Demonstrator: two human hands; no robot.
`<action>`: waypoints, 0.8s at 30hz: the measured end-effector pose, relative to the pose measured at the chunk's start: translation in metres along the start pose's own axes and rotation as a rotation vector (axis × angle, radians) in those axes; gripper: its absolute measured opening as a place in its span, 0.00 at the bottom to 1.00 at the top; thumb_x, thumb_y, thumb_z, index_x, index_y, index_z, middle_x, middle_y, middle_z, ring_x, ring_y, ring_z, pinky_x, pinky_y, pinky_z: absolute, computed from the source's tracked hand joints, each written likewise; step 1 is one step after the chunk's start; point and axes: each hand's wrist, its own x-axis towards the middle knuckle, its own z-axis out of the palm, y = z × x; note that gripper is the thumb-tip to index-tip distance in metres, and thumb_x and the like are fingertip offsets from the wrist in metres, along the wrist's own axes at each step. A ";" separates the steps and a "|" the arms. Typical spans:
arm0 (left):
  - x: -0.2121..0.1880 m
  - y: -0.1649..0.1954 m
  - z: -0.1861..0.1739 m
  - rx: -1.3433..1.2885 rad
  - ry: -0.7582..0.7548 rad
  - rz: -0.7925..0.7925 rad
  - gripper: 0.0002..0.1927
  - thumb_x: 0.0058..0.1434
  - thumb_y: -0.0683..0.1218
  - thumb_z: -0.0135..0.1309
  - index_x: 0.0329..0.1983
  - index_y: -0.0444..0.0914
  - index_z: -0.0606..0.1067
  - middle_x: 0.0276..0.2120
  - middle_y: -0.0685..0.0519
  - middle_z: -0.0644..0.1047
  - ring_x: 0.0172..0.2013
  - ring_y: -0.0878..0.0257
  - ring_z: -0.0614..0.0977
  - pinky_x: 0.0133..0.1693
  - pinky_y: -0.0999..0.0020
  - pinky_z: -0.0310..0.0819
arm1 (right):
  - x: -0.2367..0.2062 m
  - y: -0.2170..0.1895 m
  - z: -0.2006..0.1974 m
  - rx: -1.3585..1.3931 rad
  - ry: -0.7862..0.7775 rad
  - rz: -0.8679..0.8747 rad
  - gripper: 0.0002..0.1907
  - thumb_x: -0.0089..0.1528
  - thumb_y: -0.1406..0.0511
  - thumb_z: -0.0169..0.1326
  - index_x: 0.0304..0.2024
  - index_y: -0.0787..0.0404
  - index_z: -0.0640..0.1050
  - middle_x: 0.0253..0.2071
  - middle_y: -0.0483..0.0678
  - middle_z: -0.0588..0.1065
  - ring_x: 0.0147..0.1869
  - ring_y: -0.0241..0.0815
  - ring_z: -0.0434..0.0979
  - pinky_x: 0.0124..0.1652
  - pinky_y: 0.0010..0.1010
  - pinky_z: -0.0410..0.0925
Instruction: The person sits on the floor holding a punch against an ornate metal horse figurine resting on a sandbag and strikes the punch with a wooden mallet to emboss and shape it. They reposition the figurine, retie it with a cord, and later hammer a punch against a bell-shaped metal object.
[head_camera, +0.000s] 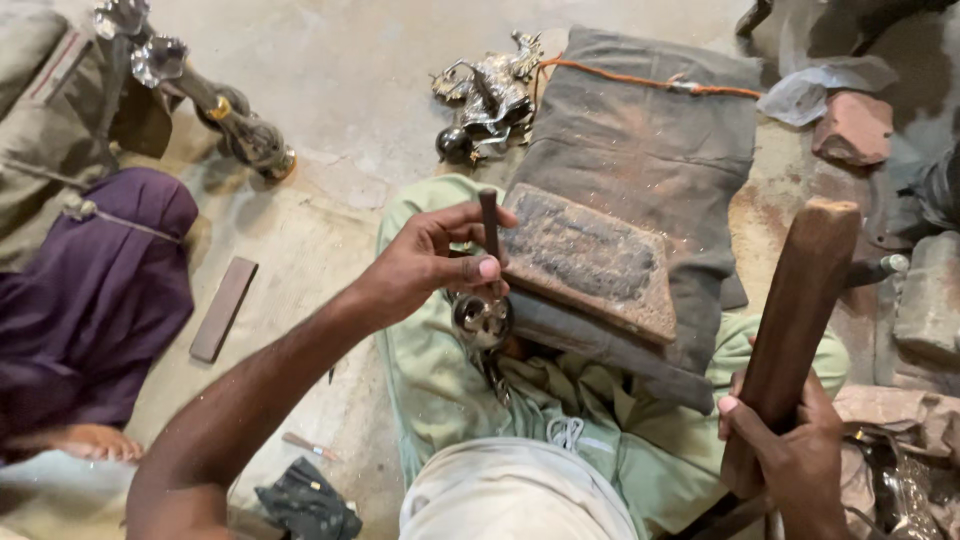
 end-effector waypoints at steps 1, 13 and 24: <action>-0.003 -0.003 -0.002 0.018 -0.031 0.005 0.26 0.61 0.42 0.63 0.63 0.36 0.73 0.40 0.53 0.80 0.39 0.63 0.85 0.44 0.67 0.86 | -0.001 -0.001 0.000 -0.018 -0.001 0.007 0.33 0.57 0.76 0.59 0.66 0.66 0.69 0.37 0.48 0.73 0.31 0.36 0.74 0.31 0.28 0.68; -0.004 -0.006 -0.005 0.748 -0.093 0.173 0.27 0.59 0.43 0.64 0.63 0.42 0.74 0.37 0.53 0.86 0.32 0.67 0.86 0.34 0.68 0.82 | 0.011 -0.022 0.016 -0.407 -0.153 -0.193 0.37 0.53 0.71 0.66 0.64 0.61 0.67 0.33 0.46 0.75 0.37 0.32 0.74 0.38 0.26 0.70; -0.004 -0.013 -0.003 0.884 -0.240 0.473 0.21 0.65 0.37 0.55 0.61 0.39 0.73 0.41 0.51 0.85 0.35 0.62 0.88 0.35 0.68 0.86 | 0.036 -0.044 0.015 -0.838 -0.096 -0.442 0.33 0.57 0.60 0.66 0.60 0.62 0.68 0.36 0.54 0.77 0.34 0.42 0.80 0.34 0.34 0.76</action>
